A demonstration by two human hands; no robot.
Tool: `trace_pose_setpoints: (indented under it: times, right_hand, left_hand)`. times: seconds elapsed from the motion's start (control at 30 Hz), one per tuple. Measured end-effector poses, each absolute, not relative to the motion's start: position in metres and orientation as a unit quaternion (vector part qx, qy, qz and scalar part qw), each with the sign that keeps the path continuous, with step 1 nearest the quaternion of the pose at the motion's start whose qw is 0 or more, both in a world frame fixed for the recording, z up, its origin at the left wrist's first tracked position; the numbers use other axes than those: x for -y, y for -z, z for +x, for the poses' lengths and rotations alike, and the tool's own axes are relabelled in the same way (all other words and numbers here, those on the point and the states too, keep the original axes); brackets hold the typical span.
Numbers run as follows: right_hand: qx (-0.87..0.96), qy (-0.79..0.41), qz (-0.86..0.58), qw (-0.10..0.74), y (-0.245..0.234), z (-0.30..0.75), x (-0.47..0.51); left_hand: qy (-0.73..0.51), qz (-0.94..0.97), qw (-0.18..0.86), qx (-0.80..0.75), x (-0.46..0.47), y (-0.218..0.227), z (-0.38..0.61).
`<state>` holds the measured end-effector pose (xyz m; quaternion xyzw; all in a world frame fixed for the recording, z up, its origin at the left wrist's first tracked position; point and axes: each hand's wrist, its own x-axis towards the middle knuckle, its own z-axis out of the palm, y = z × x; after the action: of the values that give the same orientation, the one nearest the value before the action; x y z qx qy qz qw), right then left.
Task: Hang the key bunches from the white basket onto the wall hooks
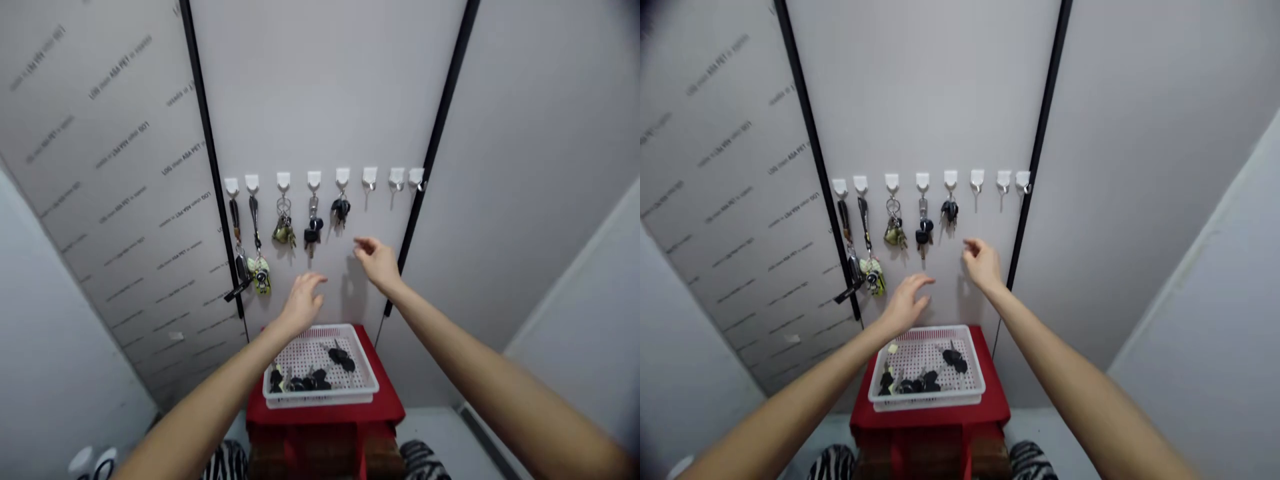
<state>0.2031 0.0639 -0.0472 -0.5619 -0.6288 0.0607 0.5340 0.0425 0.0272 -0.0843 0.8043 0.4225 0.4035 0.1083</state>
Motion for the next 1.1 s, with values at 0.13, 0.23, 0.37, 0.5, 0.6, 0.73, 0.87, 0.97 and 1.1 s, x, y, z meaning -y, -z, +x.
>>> trace_pose_setpoints:
  times: [0.13, 0.23, 0.37, 0.5, 0.6, 0.73, 0.87, 0.97, 1.1]
  right_hand:
    - [0.762, -0.230, -0.538, 0.279, 0.152, 0.196, -0.031]
    - [0.815, -0.232, -0.508, 0.154, 0.201, 0.181, -0.013]
    - [0.838, -0.200, -0.496, 0.108, 0.213, 0.162, -0.007]
    - [0.817, -0.208, -0.529, 0.101, 0.212, 0.158, -0.010]
    - [0.802, -0.211, -0.544, 0.129, 0.212, 0.163, -0.013]
    - [0.786, -0.243, -0.516, 0.237, 0.198, 0.165, -0.016]
    - [0.758, -0.283, -0.478, 0.341, 0.175, 0.160, -0.022]
    - [0.728, -0.355, -0.473, 0.347, 0.166, 0.157, -0.026]
    - [0.674, -0.405, -0.477, 0.392, 0.163, 0.158, -0.032]
  left_hand:
    - [-0.221, 0.802, 0.244, -0.499, -0.010, 0.166, 0.016]
    - [-0.141, 0.783, 0.278, -0.539, -0.002, 0.197, 0.008]
    - [-0.146, 0.762, 0.273, -0.569, 0.000, 0.206, 0.012]
    - [-0.187, 0.741, 0.272, -0.584, -0.010, 0.207, 0.011]
    - [-0.213, 0.736, 0.273, -0.582, -0.022, 0.206, 0.007]
    - [-0.282, 0.736, 0.309, -0.533, -0.036, 0.194, 0.006]
    - [-0.327, 0.742, 0.361, -0.461, -0.042, 0.171, 0.012]
    - [-0.355, 0.729, 0.382, -0.443, -0.043, 0.156, 0.019]
    - [-0.402, 0.686, 0.414, -0.444, -0.044, 0.144, 0.027]
